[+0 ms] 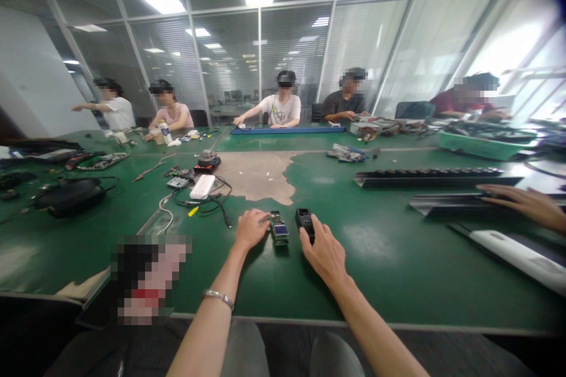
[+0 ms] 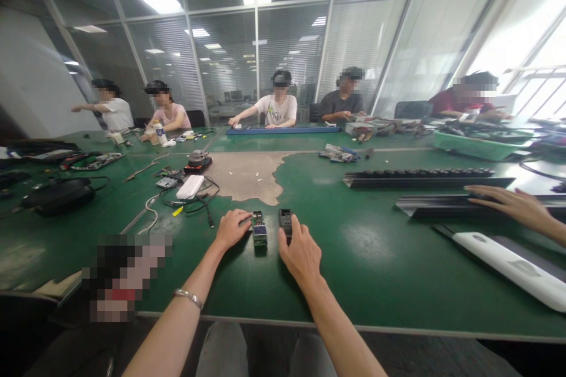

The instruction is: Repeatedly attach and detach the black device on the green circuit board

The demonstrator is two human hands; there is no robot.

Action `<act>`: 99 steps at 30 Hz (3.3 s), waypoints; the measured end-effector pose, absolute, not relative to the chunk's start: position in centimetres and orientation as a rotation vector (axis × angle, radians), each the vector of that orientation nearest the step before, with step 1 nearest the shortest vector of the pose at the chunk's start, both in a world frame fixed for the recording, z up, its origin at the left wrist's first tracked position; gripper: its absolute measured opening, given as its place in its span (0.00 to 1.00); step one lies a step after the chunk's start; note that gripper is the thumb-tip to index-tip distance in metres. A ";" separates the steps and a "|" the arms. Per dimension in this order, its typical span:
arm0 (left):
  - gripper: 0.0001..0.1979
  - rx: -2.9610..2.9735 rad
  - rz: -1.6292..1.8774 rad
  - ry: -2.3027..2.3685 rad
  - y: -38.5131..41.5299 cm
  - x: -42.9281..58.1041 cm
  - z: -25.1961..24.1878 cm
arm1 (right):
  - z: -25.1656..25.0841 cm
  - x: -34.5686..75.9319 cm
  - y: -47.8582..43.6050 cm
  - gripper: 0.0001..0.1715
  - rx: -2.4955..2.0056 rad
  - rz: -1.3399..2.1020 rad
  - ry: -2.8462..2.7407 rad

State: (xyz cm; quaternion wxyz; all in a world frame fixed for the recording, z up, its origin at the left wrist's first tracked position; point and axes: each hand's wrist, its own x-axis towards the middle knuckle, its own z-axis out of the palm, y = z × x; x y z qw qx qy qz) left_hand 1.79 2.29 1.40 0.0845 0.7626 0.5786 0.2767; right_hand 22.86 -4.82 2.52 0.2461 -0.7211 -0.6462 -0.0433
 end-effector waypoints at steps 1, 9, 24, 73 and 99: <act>0.15 2.260 0.836 1.729 2.4 1.8 1.3 | 2.5 22.8 -4.8 0.32 -1.964 -0.117 -1.767; 0.14 2.159 0.881 1.732 2.7 1.7 1.4 | 2.6 22.6 -4.7 0.32 -1.991 -0.125 -1.772; 0.14 2.020 1.336 1.597 3.1 1.1 0.3 | 2.6 22.4 -5.0 0.33 -1.972 -0.099 -1.763; 0.15 1.994 1.223 1.534 2.3 1.3 1.2 | 4.0 16.2 -5.6 0.34 -1.734 -0.140 -1.883; 0.18 1.955 1.243 1.533 2.4 1.3 0.8 | 2.7 15.8 -5.5 0.34 -1.799 -0.140 -1.921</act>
